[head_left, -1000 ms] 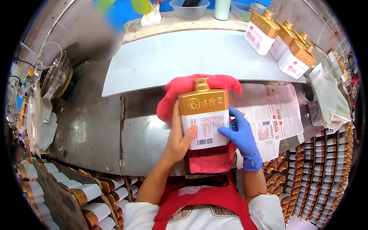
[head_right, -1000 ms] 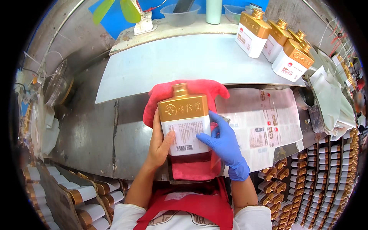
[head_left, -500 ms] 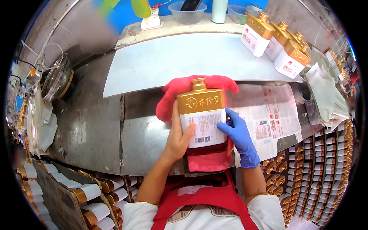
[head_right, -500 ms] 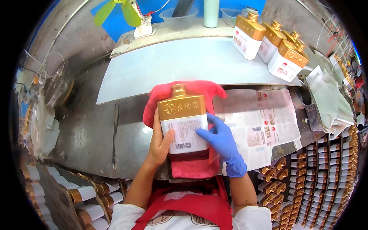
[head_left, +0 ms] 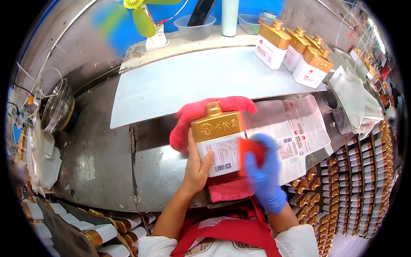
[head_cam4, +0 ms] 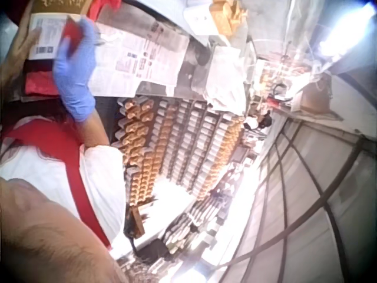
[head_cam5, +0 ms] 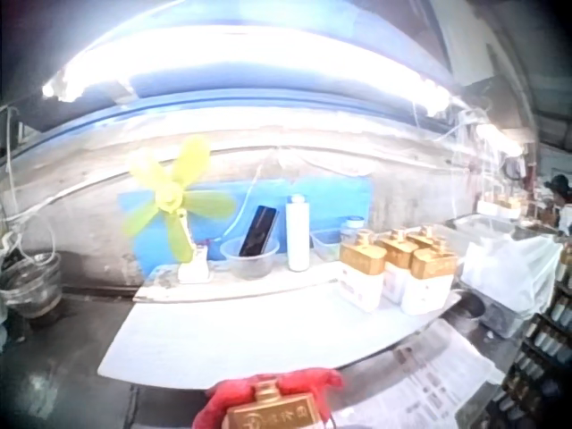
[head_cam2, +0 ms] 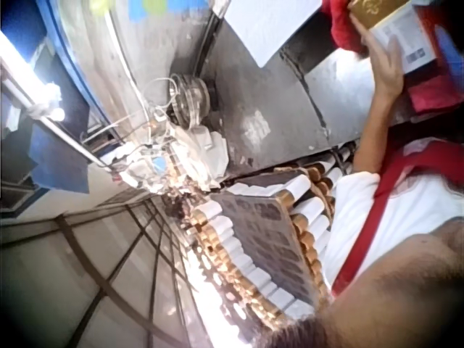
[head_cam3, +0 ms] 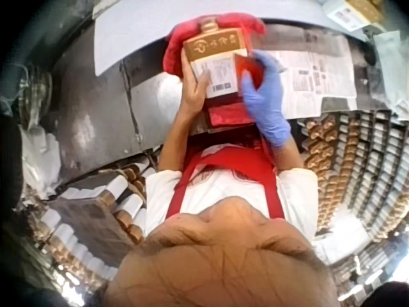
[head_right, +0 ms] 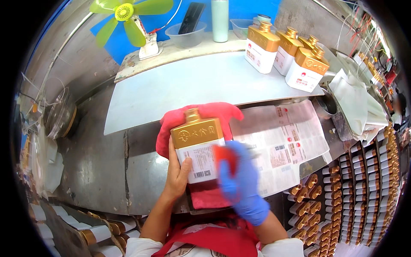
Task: The person applies labels to gold-topped white bottles, smoothing each label with a red squeegee and then screwing on a cap. The person repeats this process for multiple bottles, placing finished units on a nearby shelf.
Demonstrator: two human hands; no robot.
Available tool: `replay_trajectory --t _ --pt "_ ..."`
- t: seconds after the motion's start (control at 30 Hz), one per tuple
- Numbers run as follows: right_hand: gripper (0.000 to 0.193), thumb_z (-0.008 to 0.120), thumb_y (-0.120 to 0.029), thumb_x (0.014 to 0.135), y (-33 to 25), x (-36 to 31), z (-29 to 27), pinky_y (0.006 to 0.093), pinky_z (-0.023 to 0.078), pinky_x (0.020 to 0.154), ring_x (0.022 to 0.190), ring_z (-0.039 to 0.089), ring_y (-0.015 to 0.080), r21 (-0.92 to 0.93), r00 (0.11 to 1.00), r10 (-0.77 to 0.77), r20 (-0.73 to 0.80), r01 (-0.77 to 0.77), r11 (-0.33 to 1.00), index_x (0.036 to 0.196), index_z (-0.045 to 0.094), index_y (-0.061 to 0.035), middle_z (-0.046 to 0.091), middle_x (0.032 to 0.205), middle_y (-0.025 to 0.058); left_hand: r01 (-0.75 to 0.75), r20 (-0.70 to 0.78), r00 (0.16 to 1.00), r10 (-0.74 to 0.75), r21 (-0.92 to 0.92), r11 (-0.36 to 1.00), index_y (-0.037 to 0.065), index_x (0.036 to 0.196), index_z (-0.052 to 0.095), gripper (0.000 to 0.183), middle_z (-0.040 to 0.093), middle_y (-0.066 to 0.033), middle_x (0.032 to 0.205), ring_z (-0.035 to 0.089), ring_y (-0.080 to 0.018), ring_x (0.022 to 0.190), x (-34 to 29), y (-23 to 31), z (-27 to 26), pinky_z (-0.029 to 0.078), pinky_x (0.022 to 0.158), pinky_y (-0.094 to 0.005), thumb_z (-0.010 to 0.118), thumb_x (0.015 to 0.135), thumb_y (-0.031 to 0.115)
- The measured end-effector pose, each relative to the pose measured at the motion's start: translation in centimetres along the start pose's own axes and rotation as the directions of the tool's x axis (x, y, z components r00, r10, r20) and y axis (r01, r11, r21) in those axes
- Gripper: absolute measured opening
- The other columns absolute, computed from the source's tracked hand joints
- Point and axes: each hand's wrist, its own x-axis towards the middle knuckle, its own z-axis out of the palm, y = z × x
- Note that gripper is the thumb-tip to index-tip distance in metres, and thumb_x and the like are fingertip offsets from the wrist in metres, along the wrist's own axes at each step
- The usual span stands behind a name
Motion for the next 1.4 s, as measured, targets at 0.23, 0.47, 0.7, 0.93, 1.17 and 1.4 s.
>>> replay_trajectory --t 0.23,0.47,0.7,0.93,1.17,1.4 --pt "0.035 0.054 -0.003 0.086 1.3 0.8 0.8 0.0349 0.042 0.093 0.107 0.053 0.0264 -0.172 0.99 0.141 0.023 -0.135 0.976 0.12 0.045 0.0007 0.052 0.115 0.0163 -0.006 0.017 1.0 0.005 0.059 0.998 -0.006 0.144 -0.005 0.074 0.029 -0.0256 0.142 0.031 -0.0319 0.132 0.1 0.7 -0.5 0.022 0.109 -0.0367 0.045 0.095 0.02" --pt "0.037 0.068 0.006 0.076 1.0 4.1 -0.4 0.0247 0.046 0.074 0.081 0.056 0.0126 0.104 0.982 -0.046 -0.185 0.066 0.992 0.109 0.053 -0.0036 0.06 0.095 0.0067 -0.018 0.055 0.998 0.018 -0.01 1.0 -0.005 0.145 -0.005 0.075 0.02 -0.0229 0.148 0.023 -0.0302 0.137 0.3 0.5 -1.1 0.017 0.111 -0.0358 0.046 0.095 0.018" --pt "0.033 0.071 0.003 0.059 2.2 -0.4 -2.2 0.0322 0.045 0.064 0.068 0.059 0.0204 0.129 0.705 -0.493 0.51 0.504 0.854 0.084 0.066 -0.0181 0.068 0.088 0.0001 0.029 0.08 0.997 -0.015 -0.171 0.985 -0.001 0.147 -0.001 0.073 0.01 -0.0144 0.154 0.013 -0.0234 0.141 -0.1 -0.6 -1.6 0.013 0.113 -0.0336 0.047 0.095 0.015" --pt "0.031 0.072 -0.002 0.063 0.4 5.5 1.9 0.0332 0.046 0.07 0.073 0.06 0.0197 -0.062 0.731 -0.618 0.29 0.659 0.75 0.088 0.066 -0.0195 0.067 0.087 -0.0013 0.133 0.109 0.989 -0.102 -0.341 0.931 0.003 0.149 0.005 0.069 0.012 -0.0129 0.154 0.014 -0.0211 0.141 -0.1 0.8 -2.5 0.015 0.112 -0.0322 0.047 0.094 0.009" --pt "0.036 0.077 -0.004 0.061 -1.4 1.7 0.5 0.0329 0.049 0.064 0.073 0.062 0.022 0.016 0.738 -0.409 0.537 0.475 0.88 0.092 0.068 -0.0177 0.067 0.086 0.0019 0.259 0.045 0.96 -0.278 -0.533 0.806 0.001 0.145 0.022 0.056 0.04 -0.011 0.137 0.047 -0.0182 0.118 -2.0 -1.1 -3.2 0.036 0.101 -0.0297 0.045 0.094 0.003" --pt "0.023 0.073 -0.007 0.069 -1.1 7.8 3.8 0.0326 0.047 0.066 0.07 0.058 0.022 -0.184 0.637 -0.632 0.442 0.754 0.631 0.09 0.066 -0.0134 0.066 0.087 0.004 0.242 -0.082 0.948 -0.306 -0.435 0.867 0.003 0.142 0.031 0.049 0.052 -0.0087 0.124 0.054 -0.0146 0.109 -4.3 -1.2 -4.0 0.043 0.093 -0.0277 0.046 0.095 0.005"
